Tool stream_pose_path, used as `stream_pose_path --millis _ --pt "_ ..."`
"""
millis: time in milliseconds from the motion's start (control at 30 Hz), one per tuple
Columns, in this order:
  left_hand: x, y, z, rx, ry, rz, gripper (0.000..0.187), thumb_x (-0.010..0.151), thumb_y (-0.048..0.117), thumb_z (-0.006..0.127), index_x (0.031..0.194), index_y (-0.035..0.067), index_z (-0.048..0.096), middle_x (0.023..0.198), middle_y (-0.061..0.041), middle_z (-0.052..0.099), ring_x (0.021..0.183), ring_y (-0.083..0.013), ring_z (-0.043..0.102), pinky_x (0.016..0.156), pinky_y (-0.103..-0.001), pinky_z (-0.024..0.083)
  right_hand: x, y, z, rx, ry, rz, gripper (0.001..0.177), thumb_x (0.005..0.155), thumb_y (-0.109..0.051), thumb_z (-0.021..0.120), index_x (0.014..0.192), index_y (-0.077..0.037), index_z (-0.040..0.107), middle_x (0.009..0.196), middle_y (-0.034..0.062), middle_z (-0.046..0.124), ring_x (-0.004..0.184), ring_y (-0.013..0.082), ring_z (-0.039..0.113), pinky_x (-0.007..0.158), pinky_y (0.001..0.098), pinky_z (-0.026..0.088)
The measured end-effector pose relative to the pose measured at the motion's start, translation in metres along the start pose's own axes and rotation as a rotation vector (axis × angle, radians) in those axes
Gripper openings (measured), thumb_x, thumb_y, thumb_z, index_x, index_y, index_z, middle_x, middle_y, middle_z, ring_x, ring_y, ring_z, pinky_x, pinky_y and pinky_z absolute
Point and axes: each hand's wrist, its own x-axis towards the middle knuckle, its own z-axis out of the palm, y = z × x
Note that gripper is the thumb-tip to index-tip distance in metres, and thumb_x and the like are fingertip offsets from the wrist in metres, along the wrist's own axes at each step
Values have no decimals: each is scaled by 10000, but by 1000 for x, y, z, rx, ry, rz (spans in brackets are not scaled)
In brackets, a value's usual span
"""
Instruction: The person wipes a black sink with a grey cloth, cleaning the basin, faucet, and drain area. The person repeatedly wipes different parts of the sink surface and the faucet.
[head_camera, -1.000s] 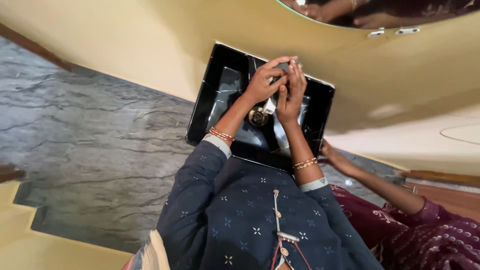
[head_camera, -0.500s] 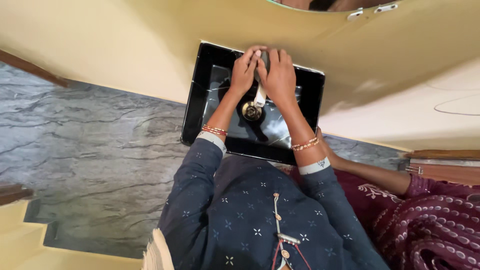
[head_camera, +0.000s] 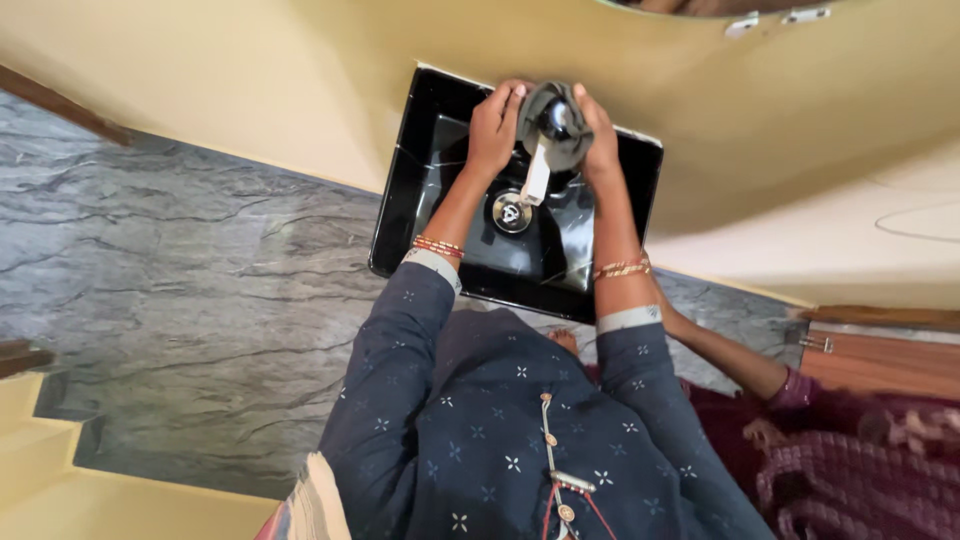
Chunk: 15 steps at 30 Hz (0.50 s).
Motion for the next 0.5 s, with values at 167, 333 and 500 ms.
stream_pose_path --millis 167,333,500 --pt "-4 -2 -6 125 -41 57 279 1096 246 502 1105 43 694 961 -145 745 907 -293 742 804 -348 553 -14 58 -4 -55 236 -148 467 1167 -373 509 975 30 644 827 -18 586 742 110 496 655 311 423" --pt "-8 -2 -6 166 -43 125 260 1086 247 522 1133 57 693 1057 -134 736 971 -311 719 834 -369 559 -45 44 8 -571 291 -282 380 1129 -265 436 1130 39 663 795 94 609 699 195 505 676 366 448" --pt "-13 -4 -4 187 -64 134 250 1089 244 526 1173 63 676 1096 -126 730 1007 -295 719 859 -374 569 -82 8 31 -1200 290 -554 252 1109 -171 482 1125 5 662 1013 241 688 1055 425 637 1099 493 430"
